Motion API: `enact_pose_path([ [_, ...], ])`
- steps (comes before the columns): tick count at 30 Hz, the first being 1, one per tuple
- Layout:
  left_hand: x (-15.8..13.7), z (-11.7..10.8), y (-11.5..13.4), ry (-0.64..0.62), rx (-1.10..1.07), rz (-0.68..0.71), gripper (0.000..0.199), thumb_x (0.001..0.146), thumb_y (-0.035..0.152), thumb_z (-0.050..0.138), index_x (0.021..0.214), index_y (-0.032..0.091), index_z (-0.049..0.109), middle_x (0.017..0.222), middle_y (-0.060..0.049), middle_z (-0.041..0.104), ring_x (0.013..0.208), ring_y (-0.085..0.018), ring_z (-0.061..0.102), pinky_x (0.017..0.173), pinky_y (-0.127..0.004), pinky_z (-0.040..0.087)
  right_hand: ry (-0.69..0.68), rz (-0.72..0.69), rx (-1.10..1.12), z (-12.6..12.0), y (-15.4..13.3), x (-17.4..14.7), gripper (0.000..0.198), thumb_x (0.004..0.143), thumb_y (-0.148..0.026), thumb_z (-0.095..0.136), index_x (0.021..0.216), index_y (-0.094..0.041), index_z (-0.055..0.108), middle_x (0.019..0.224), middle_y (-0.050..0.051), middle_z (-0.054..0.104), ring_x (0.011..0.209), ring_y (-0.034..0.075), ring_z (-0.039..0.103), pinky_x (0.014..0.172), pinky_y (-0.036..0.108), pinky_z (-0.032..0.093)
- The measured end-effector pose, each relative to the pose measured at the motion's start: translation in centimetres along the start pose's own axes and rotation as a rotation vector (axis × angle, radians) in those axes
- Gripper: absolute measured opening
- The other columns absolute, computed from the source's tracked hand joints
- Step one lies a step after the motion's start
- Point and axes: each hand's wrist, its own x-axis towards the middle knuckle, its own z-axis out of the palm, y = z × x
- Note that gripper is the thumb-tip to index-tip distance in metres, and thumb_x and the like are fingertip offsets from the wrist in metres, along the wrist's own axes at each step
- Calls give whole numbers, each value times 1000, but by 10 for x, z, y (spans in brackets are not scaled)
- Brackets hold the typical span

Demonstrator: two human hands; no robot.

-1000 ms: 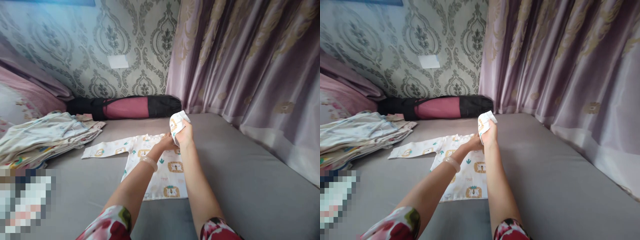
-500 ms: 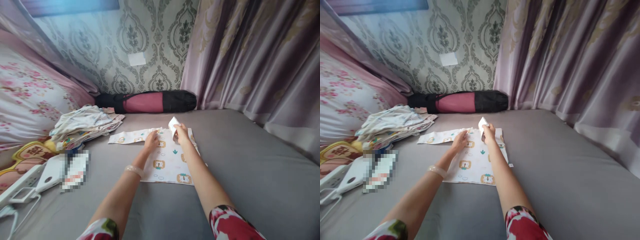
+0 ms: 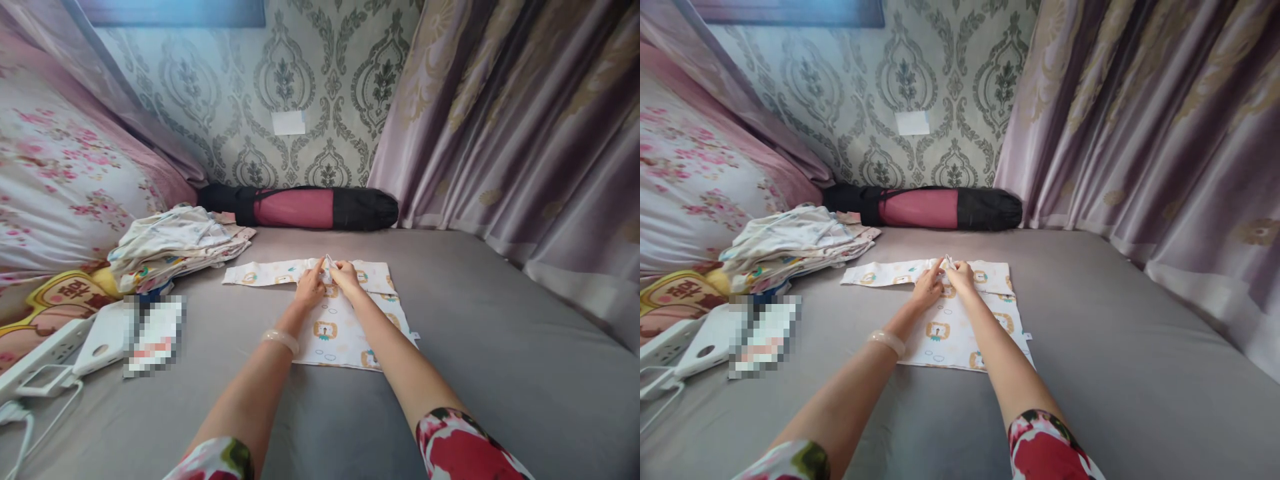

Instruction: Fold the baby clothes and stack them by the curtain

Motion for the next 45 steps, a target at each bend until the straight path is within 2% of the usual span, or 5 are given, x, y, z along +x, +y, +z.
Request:
enact_pose_path([
  [9, 2, -1, 3, -62, 126, 6, 65, 76, 10, 40, 139, 25, 47, 123, -6, 60, 112, -26, 50, 99, -40, 41, -196, -237, -235, -7, 5, -13, 24, 70, -11, 55, 84, -21, 72, 89, 0, 73, 91, 19, 65, 82, 25, 48],
  [17, 2, 0, 2, -43, 165, 21, 55, 80, 10, 39, 131, 24, 53, 131, -6, 55, 117, -25, 48, 101, -38, 40, 149, -274, -701, -29, 26, -11, 51, 91, -23, 41, 139, -5, 44, 150, 19, 36, 140, 30, 28, 114, 40, 21],
  [32, 1, 1, 5, -45, 247, -15, 49, 84, 16, 41, 131, 19, 54, 129, -8, 56, 115, -28, 47, 99, -39, 41, 196, -122, -825, -44, 46, -1, 65, 98, -40, 33, 146, 3, 30, 155, 23, 24, 145, 31, 17, 116, 42, 10],
  [39, 1, 1, 7, -54, 273, -21, 48, 85, 16, 40, 130, 21, 55, 132, -7, 55, 118, -27, 46, 100, -37, 40, 134, 68, -661, -109, 39, 26, 37, 99, -38, 42, 124, -17, 59, 127, 11, 59, 113, 23, 57, 94, 36, 47],
  [45, 6, 2, 3, -50, 303, 23, 39, 90, 17, 35, 119, 18, 60, 122, -9, 59, 115, -24, 50, 102, -36, 38, 170, 268, -655, -135, 44, 40, 34, 94, -41, 53, 113, -14, 63, 113, 12, 65, 99, 23, 64, 81, 36, 53],
])
